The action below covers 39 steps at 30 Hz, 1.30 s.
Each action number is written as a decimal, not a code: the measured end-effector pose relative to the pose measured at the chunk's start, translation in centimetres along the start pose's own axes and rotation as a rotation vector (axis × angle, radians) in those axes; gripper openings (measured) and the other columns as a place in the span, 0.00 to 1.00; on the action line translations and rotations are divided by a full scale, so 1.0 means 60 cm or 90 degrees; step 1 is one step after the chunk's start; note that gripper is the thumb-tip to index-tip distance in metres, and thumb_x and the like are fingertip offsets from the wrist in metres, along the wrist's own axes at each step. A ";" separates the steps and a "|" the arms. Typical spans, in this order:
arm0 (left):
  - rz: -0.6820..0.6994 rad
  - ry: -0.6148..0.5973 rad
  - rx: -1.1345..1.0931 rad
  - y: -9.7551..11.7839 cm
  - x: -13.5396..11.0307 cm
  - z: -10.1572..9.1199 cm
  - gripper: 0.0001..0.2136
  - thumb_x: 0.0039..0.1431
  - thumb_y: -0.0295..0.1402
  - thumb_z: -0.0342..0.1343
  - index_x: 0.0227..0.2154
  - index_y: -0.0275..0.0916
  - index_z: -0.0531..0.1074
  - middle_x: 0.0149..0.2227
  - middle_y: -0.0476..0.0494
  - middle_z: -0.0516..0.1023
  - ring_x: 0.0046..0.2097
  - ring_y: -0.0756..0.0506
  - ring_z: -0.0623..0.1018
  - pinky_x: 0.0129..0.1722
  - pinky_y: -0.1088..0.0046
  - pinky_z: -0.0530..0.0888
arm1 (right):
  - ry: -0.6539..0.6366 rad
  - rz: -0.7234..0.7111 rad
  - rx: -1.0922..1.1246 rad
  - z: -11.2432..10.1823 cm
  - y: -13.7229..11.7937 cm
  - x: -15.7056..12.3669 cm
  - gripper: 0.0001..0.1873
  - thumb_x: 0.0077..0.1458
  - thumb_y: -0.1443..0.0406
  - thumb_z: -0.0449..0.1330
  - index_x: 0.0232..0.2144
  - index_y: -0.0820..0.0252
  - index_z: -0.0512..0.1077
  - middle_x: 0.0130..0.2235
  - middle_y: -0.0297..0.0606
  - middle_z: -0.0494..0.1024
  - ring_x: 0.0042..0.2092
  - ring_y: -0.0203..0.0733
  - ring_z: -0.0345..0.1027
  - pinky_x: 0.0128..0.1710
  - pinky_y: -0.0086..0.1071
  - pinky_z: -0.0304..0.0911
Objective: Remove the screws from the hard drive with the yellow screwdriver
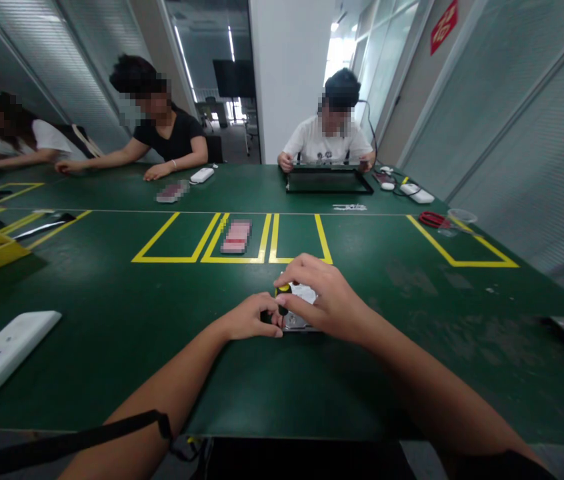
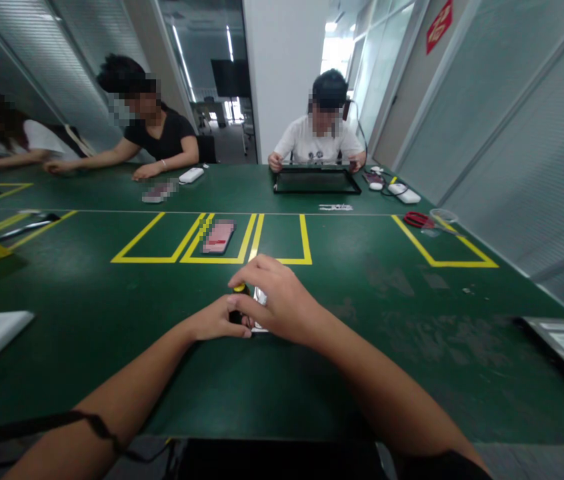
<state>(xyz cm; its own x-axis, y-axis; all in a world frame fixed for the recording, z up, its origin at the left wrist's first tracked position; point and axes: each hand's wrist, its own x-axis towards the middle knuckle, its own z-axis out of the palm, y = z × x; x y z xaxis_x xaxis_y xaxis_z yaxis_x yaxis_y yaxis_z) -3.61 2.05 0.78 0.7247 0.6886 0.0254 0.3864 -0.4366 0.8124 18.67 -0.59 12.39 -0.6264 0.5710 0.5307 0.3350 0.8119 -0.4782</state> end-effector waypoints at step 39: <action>-0.014 -0.017 -0.016 -0.001 0.003 0.003 0.10 0.52 0.36 0.67 0.32 0.36 0.77 0.31 0.49 0.76 0.34 0.49 0.74 0.36 0.74 0.69 | 0.022 -0.006 -0.011 0.000 0.001 -0.001 0.06 0.60 0.65 0.58 0.40 0.60 0.72 0.40 0.38 0.78 0.40 0.39 0.68 0.43 0.34 0.60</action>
<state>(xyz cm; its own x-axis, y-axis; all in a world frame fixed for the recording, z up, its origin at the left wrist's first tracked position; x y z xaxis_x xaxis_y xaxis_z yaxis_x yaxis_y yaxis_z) -3.41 2.10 0.63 0.7312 0.6822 -0.0070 0.3882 -0.4075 0.8266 18.74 -0.60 12.33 -0.6052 0.5665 0.5593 0.3416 0.8194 -0.4604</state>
